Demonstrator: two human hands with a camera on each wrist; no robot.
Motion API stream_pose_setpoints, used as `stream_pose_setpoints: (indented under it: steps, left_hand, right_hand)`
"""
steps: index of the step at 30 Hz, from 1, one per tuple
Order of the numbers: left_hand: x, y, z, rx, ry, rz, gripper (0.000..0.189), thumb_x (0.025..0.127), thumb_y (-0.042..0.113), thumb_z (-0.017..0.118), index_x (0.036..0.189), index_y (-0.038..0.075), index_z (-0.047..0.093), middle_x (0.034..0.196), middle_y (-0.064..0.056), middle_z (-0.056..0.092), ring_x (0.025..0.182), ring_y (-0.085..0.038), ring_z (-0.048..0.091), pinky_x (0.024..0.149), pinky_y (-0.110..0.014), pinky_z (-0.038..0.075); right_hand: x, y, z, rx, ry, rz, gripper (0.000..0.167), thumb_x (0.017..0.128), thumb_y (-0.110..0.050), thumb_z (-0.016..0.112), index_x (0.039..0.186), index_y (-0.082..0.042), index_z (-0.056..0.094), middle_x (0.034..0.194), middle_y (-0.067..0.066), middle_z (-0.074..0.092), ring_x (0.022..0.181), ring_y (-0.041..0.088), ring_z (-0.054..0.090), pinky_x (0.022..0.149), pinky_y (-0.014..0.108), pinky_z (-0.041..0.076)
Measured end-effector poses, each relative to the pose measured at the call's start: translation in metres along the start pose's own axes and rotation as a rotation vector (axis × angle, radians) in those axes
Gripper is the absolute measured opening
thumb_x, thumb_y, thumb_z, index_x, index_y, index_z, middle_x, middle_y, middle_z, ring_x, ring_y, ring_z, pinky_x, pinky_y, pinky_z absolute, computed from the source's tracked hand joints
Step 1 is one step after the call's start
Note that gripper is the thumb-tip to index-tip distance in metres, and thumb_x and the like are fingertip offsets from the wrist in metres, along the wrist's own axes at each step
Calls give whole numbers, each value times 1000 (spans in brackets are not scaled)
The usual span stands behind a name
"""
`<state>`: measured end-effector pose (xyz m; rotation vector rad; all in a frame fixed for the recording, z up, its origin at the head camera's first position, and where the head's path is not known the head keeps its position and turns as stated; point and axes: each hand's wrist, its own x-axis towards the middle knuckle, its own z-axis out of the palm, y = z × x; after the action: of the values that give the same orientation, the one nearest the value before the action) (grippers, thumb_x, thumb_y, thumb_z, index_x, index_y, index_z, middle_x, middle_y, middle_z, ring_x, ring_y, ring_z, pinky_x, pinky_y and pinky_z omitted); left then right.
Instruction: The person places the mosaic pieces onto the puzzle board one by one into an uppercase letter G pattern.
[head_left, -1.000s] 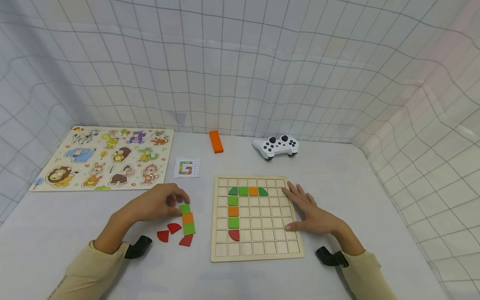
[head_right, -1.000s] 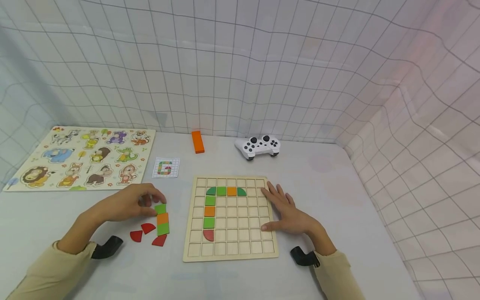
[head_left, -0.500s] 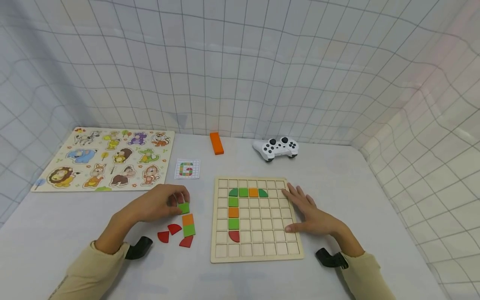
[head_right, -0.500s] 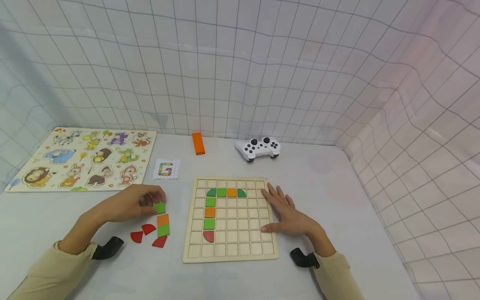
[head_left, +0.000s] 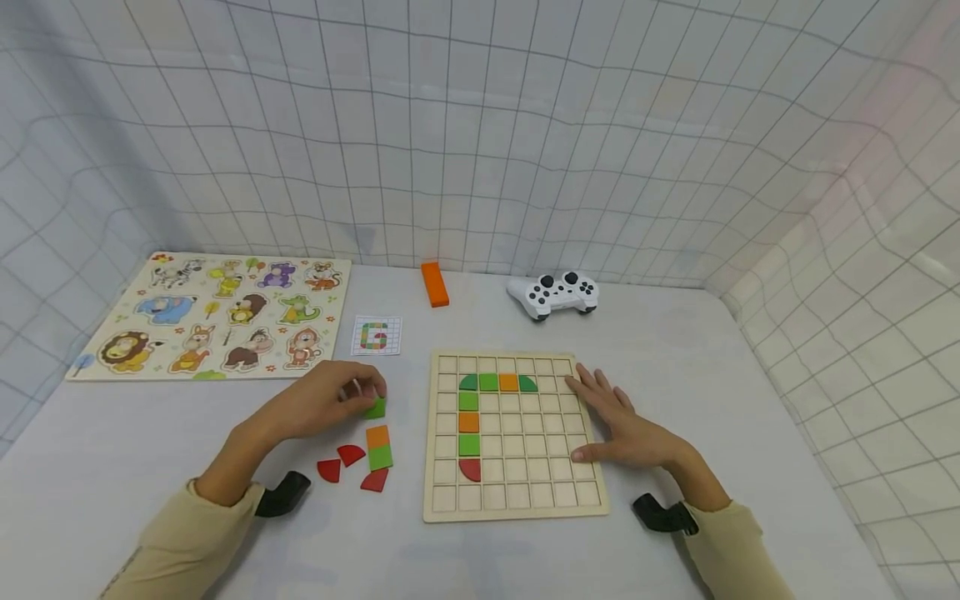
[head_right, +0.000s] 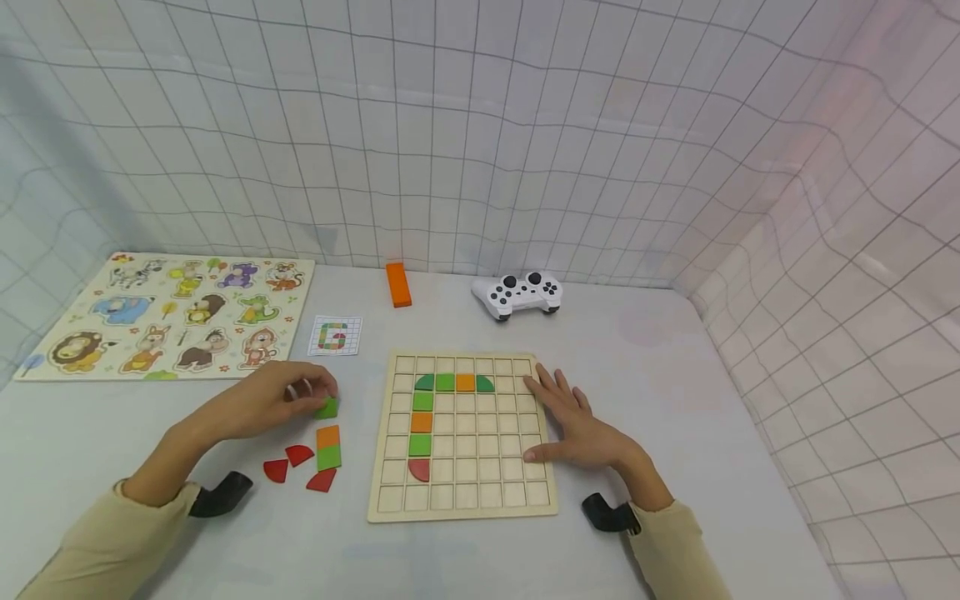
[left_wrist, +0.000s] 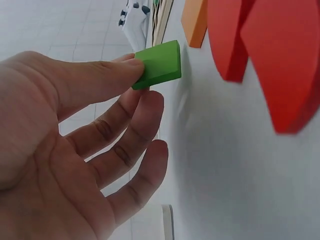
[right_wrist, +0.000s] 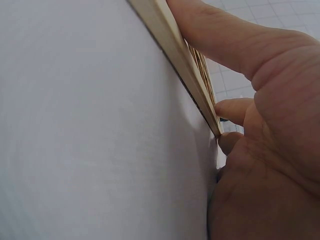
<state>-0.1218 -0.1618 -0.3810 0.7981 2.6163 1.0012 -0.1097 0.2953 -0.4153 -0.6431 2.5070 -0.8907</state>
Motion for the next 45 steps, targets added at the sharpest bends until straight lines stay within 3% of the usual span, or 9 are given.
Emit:
stream_pose_setpoints:
  steps: [10,15,20,24,30,37,42,45]
  left_hand:
    - [6,19,14,-89,-30,50,13,97,10,63,108,10,70,88,2,63,79,-11,56,68,-24,51]
    - [12,30,28,-120,-64,86,14,97,10,63,109,12,70,90,4,64,80,-10,56,69,-24,50]
    - [23,44,42,-142,-99,137,14,96,9,65,109,13,71,94,6,66,82,-7,56,71,-23,50]
    - [34,57,53,-154,-103,144,14,95,8,66,107,14,72,93,7,67,82,-7,56,72,-24,50]
    - [46,75,75,-119,-92,150,12,93,6,69,101,13,73,84,10,64,77,-5,54,70,-23,48]
    - [47,87,92,-70,-126,128,11,94,8,68,99,16,73,78,12,60,72,-3,51,69,-22,45]
    - [47,92,97,-12,-86,139,9,92,10,70,97,17,73,76,12,61,70,-3,52,70,-24,45]
    - [47,94,99,39,-52,128,8,91,12,73,97,18,73,74,14,61,74,-4,54,79,-32,42]
  right_hand:
    - [0,1,0,5,4,2,109,82,-41,81,162,-19,12,169,10,-7,153,38,-17,117,65,-8]
    - [1,2,0,0,3,-8,108,82,-41,81,162,-19,12,169,10,-7,153,38,-17,117,65,-8]
    - [1,2,-1,-1,2,-10,108,82,-42,81,162,-19,12,169,9,-7,153,38,-17,117,64,-8]
    - [0,2,-1,7,0,-10,108,82,-42,81,162,-20,11,169,9,-7,153,37,-17,117,64,-8]
    - [1,2,-2,17,-4,-9,108,82,-42,81,162,-20,11,169,9,-8,153,37,-18,117,63,-9]
    - [1,0,-2,25,-8,-10,108,83,-41,80,162,-20,11,169,9,-8,153,37,-18,117,63,-9]
    - [1,0,-3,27,-3,-3,108,82,-41,81,162,-21,11,169,9,-8,153,36,-18,117,63,-10]
    - [1,1,-2,32,-4,-1,109,82,-41,81,162,-20,11,169,9,-8,153,35,-19,117,63,-10]
